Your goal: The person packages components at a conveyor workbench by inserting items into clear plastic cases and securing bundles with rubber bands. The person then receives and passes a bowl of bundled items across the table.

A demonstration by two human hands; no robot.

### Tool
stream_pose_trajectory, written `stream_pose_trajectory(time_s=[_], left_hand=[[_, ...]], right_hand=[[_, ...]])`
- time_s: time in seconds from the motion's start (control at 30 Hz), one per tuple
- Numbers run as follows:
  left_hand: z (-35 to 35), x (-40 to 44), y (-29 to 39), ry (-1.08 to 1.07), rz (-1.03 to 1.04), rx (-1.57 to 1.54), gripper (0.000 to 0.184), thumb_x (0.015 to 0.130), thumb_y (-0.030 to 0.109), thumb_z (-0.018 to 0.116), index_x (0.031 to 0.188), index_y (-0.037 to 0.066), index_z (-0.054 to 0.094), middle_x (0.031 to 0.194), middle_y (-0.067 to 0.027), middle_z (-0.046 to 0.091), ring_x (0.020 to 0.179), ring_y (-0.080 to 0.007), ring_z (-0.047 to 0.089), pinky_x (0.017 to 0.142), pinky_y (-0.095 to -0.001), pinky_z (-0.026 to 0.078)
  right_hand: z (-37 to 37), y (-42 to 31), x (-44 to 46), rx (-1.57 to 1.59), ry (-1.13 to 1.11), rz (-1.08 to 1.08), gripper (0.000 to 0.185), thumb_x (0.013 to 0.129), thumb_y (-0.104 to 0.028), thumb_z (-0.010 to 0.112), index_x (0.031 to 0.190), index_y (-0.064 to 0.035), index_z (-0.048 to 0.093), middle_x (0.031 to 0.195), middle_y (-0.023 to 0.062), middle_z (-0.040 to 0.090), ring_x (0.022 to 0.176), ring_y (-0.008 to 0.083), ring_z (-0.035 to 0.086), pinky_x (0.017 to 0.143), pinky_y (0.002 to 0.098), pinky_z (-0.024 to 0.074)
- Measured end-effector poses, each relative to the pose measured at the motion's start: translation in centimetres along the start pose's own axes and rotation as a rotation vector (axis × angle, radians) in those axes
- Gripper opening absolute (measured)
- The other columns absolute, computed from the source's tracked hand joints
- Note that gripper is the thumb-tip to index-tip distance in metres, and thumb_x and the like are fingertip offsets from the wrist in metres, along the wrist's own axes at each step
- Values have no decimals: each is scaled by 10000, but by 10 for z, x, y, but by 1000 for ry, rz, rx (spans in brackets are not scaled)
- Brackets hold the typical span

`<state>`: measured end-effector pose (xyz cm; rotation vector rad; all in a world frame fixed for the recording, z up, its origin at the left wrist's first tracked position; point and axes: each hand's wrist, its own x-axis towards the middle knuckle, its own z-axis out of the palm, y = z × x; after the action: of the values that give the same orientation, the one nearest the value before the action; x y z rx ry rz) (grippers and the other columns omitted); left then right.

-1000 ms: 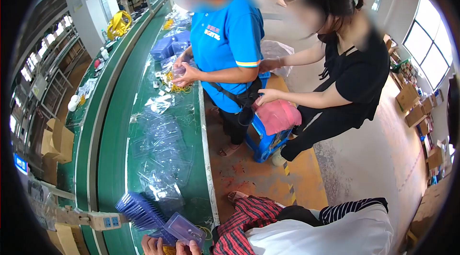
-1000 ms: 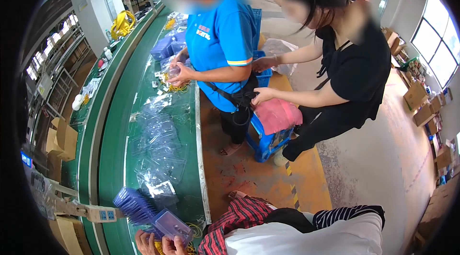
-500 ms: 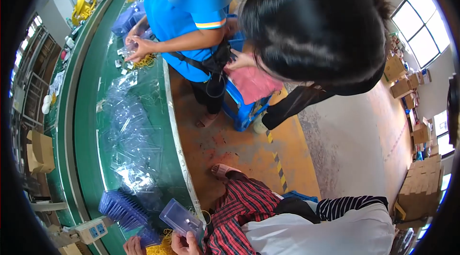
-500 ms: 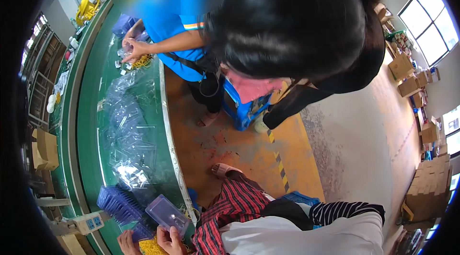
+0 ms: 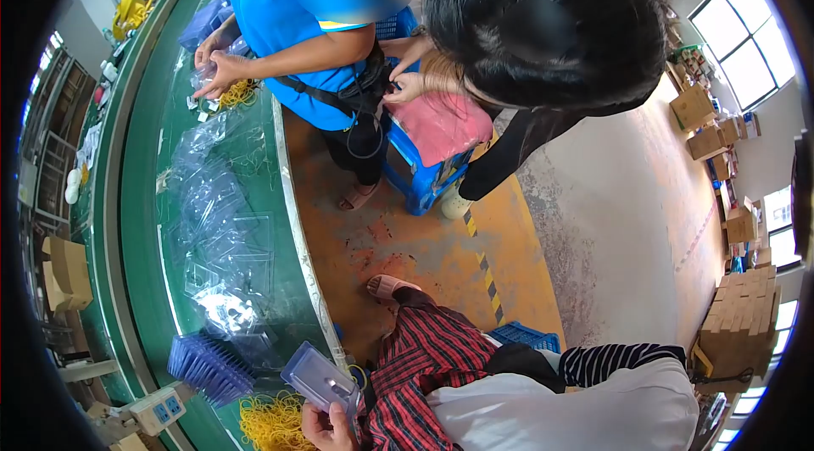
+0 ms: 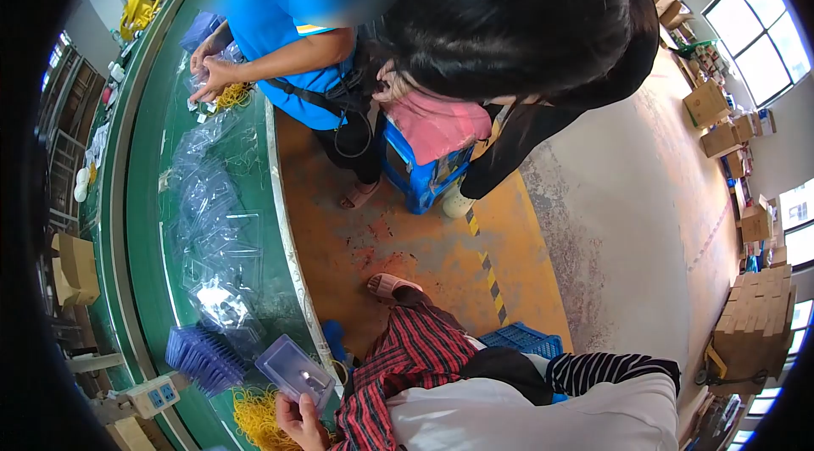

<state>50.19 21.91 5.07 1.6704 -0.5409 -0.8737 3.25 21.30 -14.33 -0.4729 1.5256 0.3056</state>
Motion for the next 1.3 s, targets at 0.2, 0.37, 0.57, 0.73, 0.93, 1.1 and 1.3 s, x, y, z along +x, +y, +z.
stream_pose_trajectory(time_s=[0.2, 0.37, 0.57, 0.73, 0.93, 1.1, 1.3], left_hand=[[-7, 1, -1, -74, -5, -13, 120, 906, 57, 557, 1002, -10, 533, 841, -45, 547, 710, -120, 465, 609, -259, 392], [-7, 0, 1, -12, 11, -38, 108, 902, 48, 560, 990, -8, 537, 838, -45, 545, 710, -125, 464, 607, -265, 393], [-13, -8, 6, 133, 124, 139, 129, 890, 86, 605, 969, 1, 551, 847, -36, 552, 714, -142, 476, 615, -289, 403], [-33, -14, 10, 207, 82, 221, 171, 885, 130, 624, 988, 5, 568, 838, -36, 576, 680, -135, 474, 583, -280, 394], [-30, -28, 10, 468, 59, -8, 161, 890, 139, 602, 984, 10, 580, 806, -47, 582, 617, -112, 469, 541, -270, 378], [-31, -45, 5, 548, 175, 22, 136, 882, 139, 612, 920, 18, 563, 800, -52, 557, 679, -136, 456, 586, -285, 386], [-31, -62, 11, 675, 154, 54, 198, 873, 177, 630, 851, 9, 528, 770, -44, 521, 714, -163, 434, 641, -306, 398]], right_hand=[[-2, -6, 1, 11, 9, -8, 298, 895, -330, 523, 918, -72, 669, 786, 83, 665, 712, 230, 635, 664, 388, 501], [-3, -16, 7, 8, 13, -27, 297, 898, -331, 523, 914, -72, 667, 779, 79, 664, 701, 224, 634, 657, 387, 500], [-4, -35, 35, 4, -33, -109, 296, 901, -332, 523, 909, -72, 665, 769, 75, 662, 688, 218, 633, 649, 386, 500], [11, -167, -5, -251, 178, -240, 412, 933, -450, 470, 961, -75, 637, 803, 43, 652, 727, 150, 600, 694, 341, 483], [135, -320, -73, -1023, -37, -1080, 289, 939, -333, 419, 1053, -130, 590, 1027, 104, 607, 934, 299, 591, 821, 389, 471], [266, -335, -92, -1554, -422, -1373, 354, 879, -384, 466, 903, -92, 665, 823, 151, 651, 800, 356, 619, 726, 443, 486], [374, -301, -51, -1882, -593, -1489, 287, 819, -346, 529, 830, -98, 673, 787, 130, 660, 754, 333, 648, 651, 424, 514]])
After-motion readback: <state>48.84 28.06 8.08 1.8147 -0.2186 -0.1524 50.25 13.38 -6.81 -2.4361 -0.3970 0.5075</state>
